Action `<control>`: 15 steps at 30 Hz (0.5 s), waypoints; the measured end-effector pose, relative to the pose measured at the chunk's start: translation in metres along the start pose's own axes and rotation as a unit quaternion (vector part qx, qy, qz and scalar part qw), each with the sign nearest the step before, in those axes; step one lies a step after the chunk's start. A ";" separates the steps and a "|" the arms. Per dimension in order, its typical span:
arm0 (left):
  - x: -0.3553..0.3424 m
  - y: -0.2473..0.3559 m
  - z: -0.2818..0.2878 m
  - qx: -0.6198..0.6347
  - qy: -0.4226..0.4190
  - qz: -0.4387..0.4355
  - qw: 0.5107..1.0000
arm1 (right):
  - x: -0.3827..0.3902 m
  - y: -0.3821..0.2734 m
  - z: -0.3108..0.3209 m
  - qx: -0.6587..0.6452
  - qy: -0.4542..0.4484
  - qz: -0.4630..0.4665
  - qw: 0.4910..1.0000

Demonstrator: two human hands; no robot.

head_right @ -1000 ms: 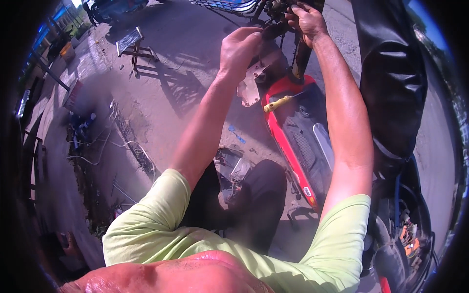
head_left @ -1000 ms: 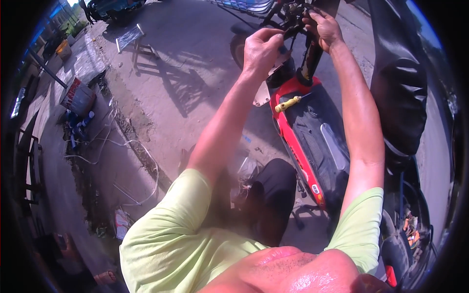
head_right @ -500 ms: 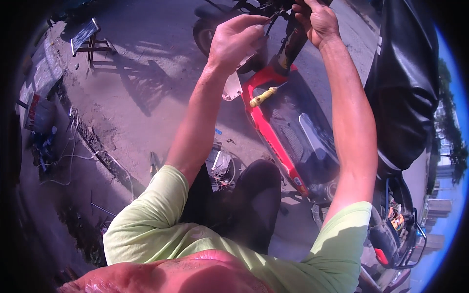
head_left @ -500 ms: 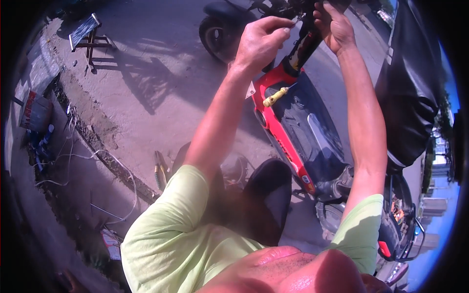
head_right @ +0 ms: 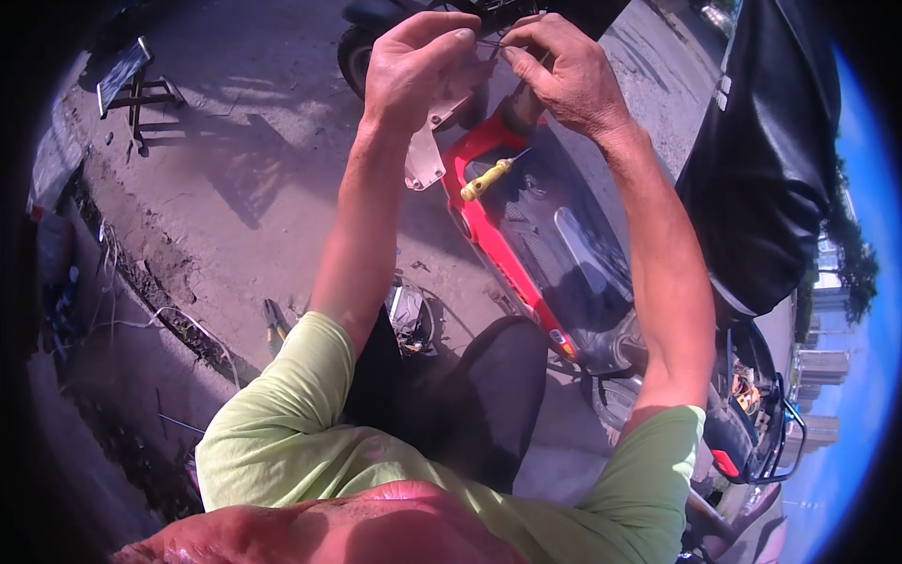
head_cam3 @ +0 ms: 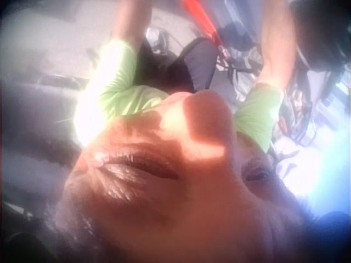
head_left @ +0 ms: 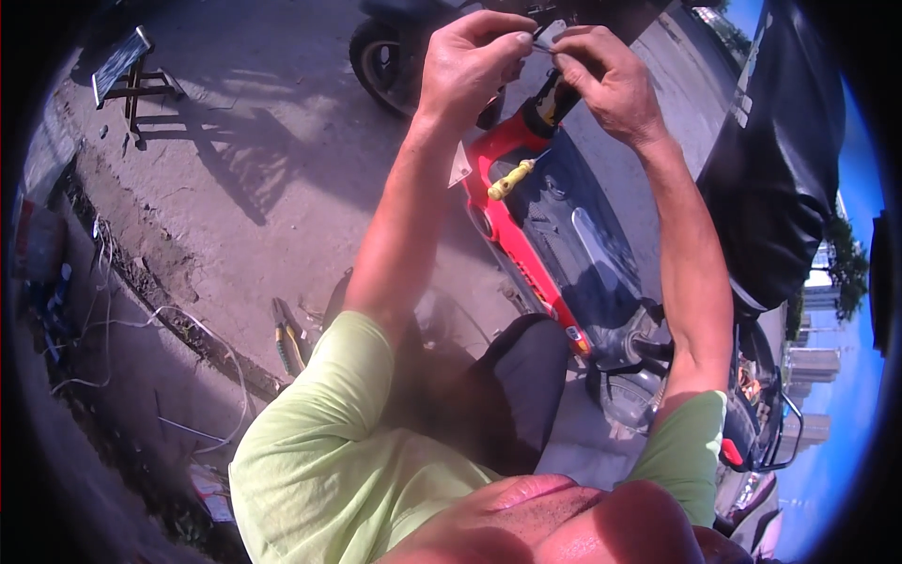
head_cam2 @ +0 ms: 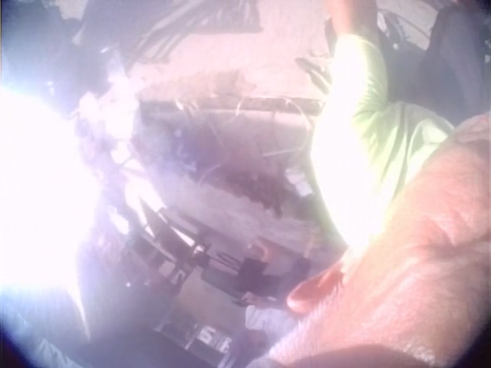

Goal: The person works on the handlebars and internal wiring of an electric scooter, stripping wires with a tool, connecting electrical components, and checking the wiring under the seat.

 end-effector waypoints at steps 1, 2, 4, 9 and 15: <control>0.001 0.002 0.001 0.053 0.024 0.040 0.997 | 0.000 0.001 -0.001 -0.026 -0.001 -0.023 0.999; -0.006 0.006 0.003 0.089 -0.001 0.114 0.989 | 0.000 0.003 -0.002 -0.052 -0.002 -0.046 0.998; -0.006 0.007 0.004 0.194 0.038 0.123 0.972 | -0.004 0.004 -0.004 -0.114 0.012 -0.105 0.988; -0.003 0.001 0.003 0.195 0.011 0.068 0.978 | -0.002 -0.002 -0.007 -0.193 0.068 -0.162 0.965; 0.003 0.005 -0.015 0.093 0.003 0.017 0.996 | -0.002 -0.007 -0.013 -0.209 0.111 -0.173 0.956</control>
Point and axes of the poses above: each hand's wrist, its own x-axis away from the middle knuckle, its own z-axis out of the back of the hand, y = z × x, the point moved 3 cm from there along -x, towards the middle knuckle, and after that the axes turned 4 degrees about y, right-handed, at the moved point
